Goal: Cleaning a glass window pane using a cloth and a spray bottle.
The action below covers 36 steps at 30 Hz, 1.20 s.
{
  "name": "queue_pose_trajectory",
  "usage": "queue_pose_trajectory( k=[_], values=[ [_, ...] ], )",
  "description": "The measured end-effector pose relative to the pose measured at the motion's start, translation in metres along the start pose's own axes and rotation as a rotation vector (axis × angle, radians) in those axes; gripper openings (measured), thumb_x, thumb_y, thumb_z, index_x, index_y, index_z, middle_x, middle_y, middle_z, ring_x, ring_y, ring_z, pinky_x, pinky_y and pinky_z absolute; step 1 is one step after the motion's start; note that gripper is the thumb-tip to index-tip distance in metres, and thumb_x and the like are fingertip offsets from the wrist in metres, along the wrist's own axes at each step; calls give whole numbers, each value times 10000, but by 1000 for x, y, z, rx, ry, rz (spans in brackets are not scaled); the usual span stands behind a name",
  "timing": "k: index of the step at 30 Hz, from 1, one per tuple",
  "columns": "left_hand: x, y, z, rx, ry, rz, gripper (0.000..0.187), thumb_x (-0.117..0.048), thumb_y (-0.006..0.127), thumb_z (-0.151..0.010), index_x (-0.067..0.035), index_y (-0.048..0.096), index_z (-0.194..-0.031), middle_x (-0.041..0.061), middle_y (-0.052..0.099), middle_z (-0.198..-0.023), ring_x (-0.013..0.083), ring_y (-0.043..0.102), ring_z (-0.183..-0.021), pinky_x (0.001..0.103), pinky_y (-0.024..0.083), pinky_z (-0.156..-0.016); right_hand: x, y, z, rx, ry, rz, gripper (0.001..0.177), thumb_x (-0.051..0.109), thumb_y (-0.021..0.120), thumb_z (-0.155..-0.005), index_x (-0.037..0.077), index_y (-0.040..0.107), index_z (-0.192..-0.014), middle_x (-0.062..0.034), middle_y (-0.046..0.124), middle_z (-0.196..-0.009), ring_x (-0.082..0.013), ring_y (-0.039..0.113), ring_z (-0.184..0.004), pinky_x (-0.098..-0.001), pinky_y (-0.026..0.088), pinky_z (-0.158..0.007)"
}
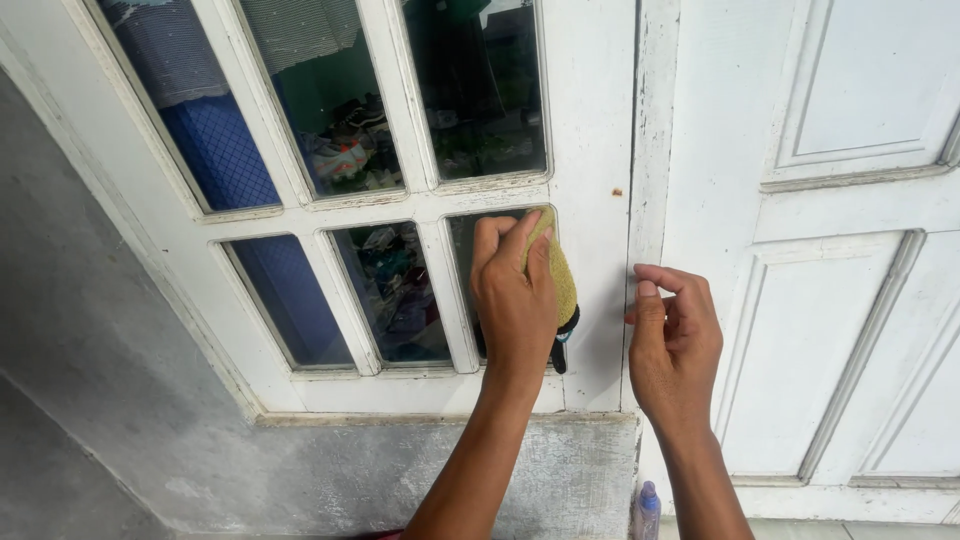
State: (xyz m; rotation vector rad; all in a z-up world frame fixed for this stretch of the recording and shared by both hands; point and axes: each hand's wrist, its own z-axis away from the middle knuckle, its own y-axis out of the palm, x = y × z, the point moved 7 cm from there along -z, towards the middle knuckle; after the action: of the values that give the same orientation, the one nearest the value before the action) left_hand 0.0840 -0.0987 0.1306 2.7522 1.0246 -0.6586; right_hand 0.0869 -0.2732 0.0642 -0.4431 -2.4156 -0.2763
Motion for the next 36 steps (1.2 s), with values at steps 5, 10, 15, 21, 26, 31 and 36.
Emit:
queue_pose_trajectory(
  k=[5, 10, 15, 21, 26, 31, 36],
  values=[
    [7, -14, -6, 204, 74, -84, 239, -82, 654, -981, -10, 734, -1194, 68, 611, -977, 198, 651, -824, 339, 551, -690, -4, 15, 6, 36, -52, -8, 197, 131, 530, -1083, 19, 678, -1147, -79, 612, -1067, -102, 640, -792, -215, 535, -618],
    [2, -13, -4, 225, 229, -180, 242, -97, 673, -959, -26, 742, -1180, 63, 612, -977, 216, 645, -893, 348, 565, -743, 5, 22, 5, 34, -35, 10, 193, 126, 535, -1071, 14, 681, -1129, -82, 618, -1058, -109, 647, -785, -228, 535, -611],
    [1, -6, -11, 169, 99, -112, 233, -61, 652, -976, -1, 705, -1195, 71, 609, -1052, 218, 658, -933, 364, 563, -775, -4, 22, 6, 9, -54, -25, 184, 104, 535, -1079, 0, 679, -1122, -85, 627, -1074, -108, 646, -798, -225, 539, -646],
    [12, -9, 6, 338, 184, -193, 234, -42, 663, -950, -15, 726, -1174, 71, 613, -1025, 230, 656, -961, 378, 570, -810, -2, 24, 6, 14, -109, -53, 169, 77, 529, -1092, -6, 671, -1129, -92, 613, -1111, -106, 642, -820, -220, 551, -676],
    [34, -4, 51, 538, 36, -280, 218, -38, 675, -914, -23, 748, -1119, 73, 612, -1013, 239, 644, -942, 400, 565, -799, -4, 25, 6, 14, -122, -42, 168, 80, 531, -1097, -4, 673, -1126, -87, 619, -1100, -107, 651, -817, -222, 555, -668],
    [63, 8, 101, 716, 18, -396, 212, -10, 711, -860, -6, 758, -1067, 91, 605, -1038, 241, 635, -936, 387, 579, -787, 4, 27, 10, 28, -115, -22, 169, 92, 535, -1100, 1, 674, -1131, -85, 624, -1087, -107, 657, -810, -223, 549, -645],
    [67, 12, 106, 842, 245, -647, 260, 66, 735, -773, 18, 758, -1028, 137, 608, -1141, 258, 641, -958, 357, 605, -746, 8, 31, 13, 57, -161, 14, 178, 108, 533, -1107, 9, 679, -1131, -86, 628, -1076, -103, 650, -795, -226, 556, -642]
  ],
)
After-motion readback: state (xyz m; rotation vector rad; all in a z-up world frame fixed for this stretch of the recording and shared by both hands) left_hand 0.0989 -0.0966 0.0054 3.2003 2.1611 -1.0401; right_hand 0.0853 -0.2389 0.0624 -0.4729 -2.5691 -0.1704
